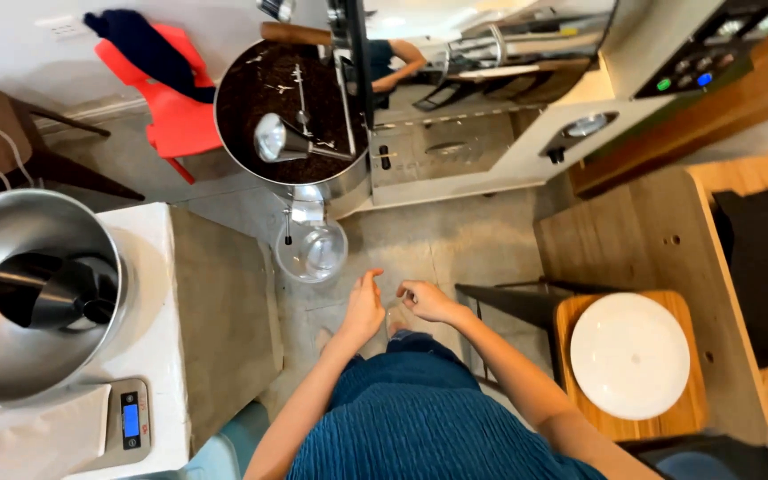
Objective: Weighing roasted coffee beans on a scale, filling bags, and inspecting beans in a cooling tray.
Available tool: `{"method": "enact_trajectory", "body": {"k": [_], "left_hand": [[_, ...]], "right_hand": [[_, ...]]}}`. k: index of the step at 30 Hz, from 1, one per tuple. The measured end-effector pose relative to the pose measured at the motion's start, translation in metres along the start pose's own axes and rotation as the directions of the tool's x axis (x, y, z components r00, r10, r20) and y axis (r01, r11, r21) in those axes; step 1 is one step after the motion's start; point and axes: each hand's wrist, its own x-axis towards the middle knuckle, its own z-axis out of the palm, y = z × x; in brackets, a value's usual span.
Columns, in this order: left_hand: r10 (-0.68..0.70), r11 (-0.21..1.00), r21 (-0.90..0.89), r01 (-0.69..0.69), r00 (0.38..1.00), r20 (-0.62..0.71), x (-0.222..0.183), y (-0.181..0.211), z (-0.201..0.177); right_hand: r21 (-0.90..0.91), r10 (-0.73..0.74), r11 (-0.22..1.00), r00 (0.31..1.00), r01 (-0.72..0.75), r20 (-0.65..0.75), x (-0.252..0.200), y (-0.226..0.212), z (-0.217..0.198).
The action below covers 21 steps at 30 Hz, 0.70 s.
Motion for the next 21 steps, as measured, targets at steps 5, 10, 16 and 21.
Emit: {"method": "enact_trajectory", "body": {"k": [5, 10, 16, 21], "left_hand": [[-0.053, 0.997, 0.055, 0.053, 0.999, 0.007, 0.011, -0.008, -0.013], [-0.074, 0.996, 0.051, 0.076, 0.997, -0.03, 0.017, -0.01, -0.048], [-0.011, 0.989, 0.149, 0.023, 0.997, -0.082, 0.015, 0.003, -0.098], [-0.026, 0.966, 0.254, 0.041, 0.998, -0.06, -0.008, 0.019, -0.139]], "right_hand": [[-0.003, -0.052, 0.999, 0.999, 0.052, 0.002, 0.022, -0.024, -0.021], [-0.067, -0.086, 0.994, 0.994, 0.091, 0.07, 0.061, -0.052, -0.011], [-0.114, -0.172, 0.974, 0.963, 0.198, 0.206, 0.078, -0.122, -0.021], [-0.26, -0.198, 0.93, 0.95, 0.26, 0.243, 0.104, -0.117, -0.006]]}}
